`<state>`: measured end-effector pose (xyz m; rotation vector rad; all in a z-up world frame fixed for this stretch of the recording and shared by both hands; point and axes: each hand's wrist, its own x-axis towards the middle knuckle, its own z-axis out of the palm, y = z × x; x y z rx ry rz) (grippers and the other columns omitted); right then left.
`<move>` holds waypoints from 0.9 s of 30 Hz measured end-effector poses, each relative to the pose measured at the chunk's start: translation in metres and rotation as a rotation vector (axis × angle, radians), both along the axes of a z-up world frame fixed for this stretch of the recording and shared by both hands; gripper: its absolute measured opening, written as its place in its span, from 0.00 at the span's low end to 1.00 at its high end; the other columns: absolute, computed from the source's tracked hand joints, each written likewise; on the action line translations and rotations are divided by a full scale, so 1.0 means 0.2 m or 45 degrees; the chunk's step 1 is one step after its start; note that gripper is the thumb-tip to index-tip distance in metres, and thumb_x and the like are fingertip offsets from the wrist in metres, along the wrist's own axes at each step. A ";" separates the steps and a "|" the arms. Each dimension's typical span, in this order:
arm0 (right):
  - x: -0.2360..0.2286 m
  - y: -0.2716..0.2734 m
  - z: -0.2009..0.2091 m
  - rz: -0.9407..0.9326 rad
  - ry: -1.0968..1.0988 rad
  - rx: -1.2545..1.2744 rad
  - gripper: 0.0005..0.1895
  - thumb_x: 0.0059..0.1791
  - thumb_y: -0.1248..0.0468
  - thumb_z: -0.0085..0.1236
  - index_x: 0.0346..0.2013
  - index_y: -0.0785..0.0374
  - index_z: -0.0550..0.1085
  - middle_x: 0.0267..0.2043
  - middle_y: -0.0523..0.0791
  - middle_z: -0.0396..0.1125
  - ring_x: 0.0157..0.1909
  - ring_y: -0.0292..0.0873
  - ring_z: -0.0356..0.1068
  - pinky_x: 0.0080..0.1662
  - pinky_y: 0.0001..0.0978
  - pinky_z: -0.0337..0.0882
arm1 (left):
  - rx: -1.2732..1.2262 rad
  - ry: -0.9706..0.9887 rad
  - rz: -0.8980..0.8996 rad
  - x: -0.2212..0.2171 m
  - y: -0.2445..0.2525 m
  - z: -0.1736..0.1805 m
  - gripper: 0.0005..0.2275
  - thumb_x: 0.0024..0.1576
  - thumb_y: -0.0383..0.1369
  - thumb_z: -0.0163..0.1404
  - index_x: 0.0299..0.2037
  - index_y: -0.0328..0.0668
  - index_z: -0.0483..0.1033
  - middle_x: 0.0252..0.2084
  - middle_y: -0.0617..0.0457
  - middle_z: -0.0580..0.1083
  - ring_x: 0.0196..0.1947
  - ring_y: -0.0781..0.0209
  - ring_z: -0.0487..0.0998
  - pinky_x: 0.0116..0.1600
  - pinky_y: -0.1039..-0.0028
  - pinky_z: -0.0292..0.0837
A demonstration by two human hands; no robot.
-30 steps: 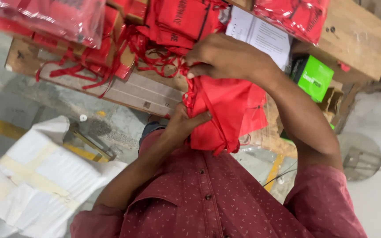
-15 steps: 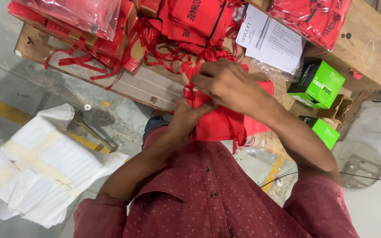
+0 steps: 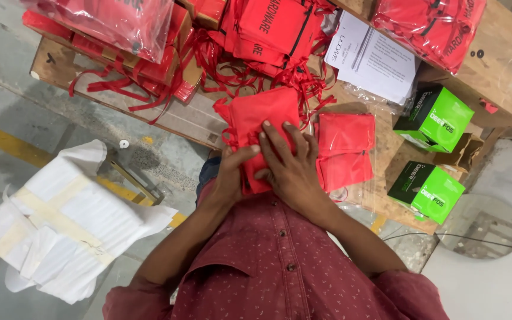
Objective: Packing red cloth bags into plastic protective sleeves and organizing them.
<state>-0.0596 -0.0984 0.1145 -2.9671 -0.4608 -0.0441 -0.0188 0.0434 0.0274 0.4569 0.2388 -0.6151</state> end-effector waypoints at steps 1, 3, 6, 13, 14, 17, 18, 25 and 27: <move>0.00 0.01 0.00 -0.005 0.006 0.001 0.39 0.47 0.50 0.64 0.68 0.63 0.66 0.77 0.47 0.50 0.75 0.57 0.46 0.68 0.61 0.48 | 0.001 0.006 -0.005 0.00 0.00 0.01 0.15 0.58 0.25 0.51 0.56 0.32 0.73 0.47 0.48 0.79 0.42 0.60 0.82 0.44 0.71 0.79; 0.02 0.03 -0.01 0.015 0.066 0.074 0.37 0.45 0.51 0.65 0.65 0.64 0.69 0.76 0.49 0.50 0.74 0.60 0.44 0.67 0.61 0.48 | 0.010 -0.002 0.068 0.01 0.00 0.01 0.15 0.61 0.27 0.51 0.58 0.33 0.72 0.49 0.49 0.78 0.45 0.61 0.80 0.48 0.71 0.78; 0.09 -0.06 -0.05 0.169 0.194 0.377 0.32 0.42 0.55 0.65 0.59 0.63 0.74 0.73 0.51 0.55 0.74 0.61 0.47 0.67 0.59 0.50 | 0.202 0.019 0.162 0.02 0.02 -0.02 0.15 0.61 0.28 0.53 0.57 0.35 0.72 0.50 0.52 0.77 0.48 0.63 0.79 0.51 0.71 0.77; 0.73 -0.44 -0.50 -0.479 0.119 0.913 0.22 0.56 0.57 0.61 0.62 0.63 0.74 0.61 0.53 0.70 0.64 0.58 0.66 0.64 0.52 0.68 | 0.365 -0.022 0.341 0.05 0.11 -0.11 0.13 0.61 0.28 0.57 0.55 0.35 0.75 0.49 0.54 0.77 0.47 0.66 0.77 0.53 0.73 0.75; 0.88 -0.49 -0.60 -0.359 -0.039 0.439 0.32 0.52 0.55 0.65 0.66 0.65 0.66 0.67 0.55 0.62 0.66 0.63 0.62 0.62 0.59 0.63 | 0.403 0.027 0.317 0.05 0.13 -0.09 0.12 0.61 0.28 0.57 0.53 0.35 0.75 0.48 0.54 0.78 0.46 0.66 0.78 0.51 0.73 0.75; 1.20 -0.57 -0.82 -0.244 -0.092 -0.179 0.48 0.45 0.52 0.70 0.71 0.64 0.55 0.73 0.57 0.48 0.68 0.67 0.55 0.60 0.68 0.59 | 0.474 0.141 0.274 0.07 0.19 -0.08 0.11 0.59 0.28 0.57 0.51 0.34 0.77 0.45 0.54 0.78 0.42 0.66 0.78 0.47 0.72 0.76; 1.29 -0.58 -0.88 -0.268 0.012 -0.327 0.52 0.41 0.51 0.70 0.72 0.62 0.51 0.74 0.57 0.43 0.69 0.68 0.53 0.58 0.70 0.60 | 0.506 0.206 0.244 0.07 0.21 -0.09 0.11 0.59 0.29 0.57 0.49 0.34 0.77 0.43 0.54 0.79 0.40 0.66 0.78 0.45 0.72 0.77; 1.38 -0.80 -0.92 -0.052 0.147 -0.282 0.36 0.54 0.62 0.63 0.74 0.63 0.58 0.74 0.58 0.55 0.66 0.67 0.61 0.52 0.54 0.72 | 0.589 0.182 0.277 0.09 0.24 -0.22 0.12 0.58 0.29 0.58 0.49 0.34 0.77 0.43 0.54 0.79 0.40 0.68 0.78 0.44 0.73 0.76; 1.38 -0.83 -0.74 0.027 0.178 0.041 0.23 0.56 0.65 0.62 0.65 0.62 0.71 0.62 0.56 0.70 0.51 0.59 0.73 0.51 0.47 0.74 | 0.570 0.221 0.205 0.14 0.22 -0.22 0.11 0.58 0.29 0.58 0.48 0.33 0.78 0.42 0.53 0.79 0.39 0.66 0.78 0.43 0.72 0.76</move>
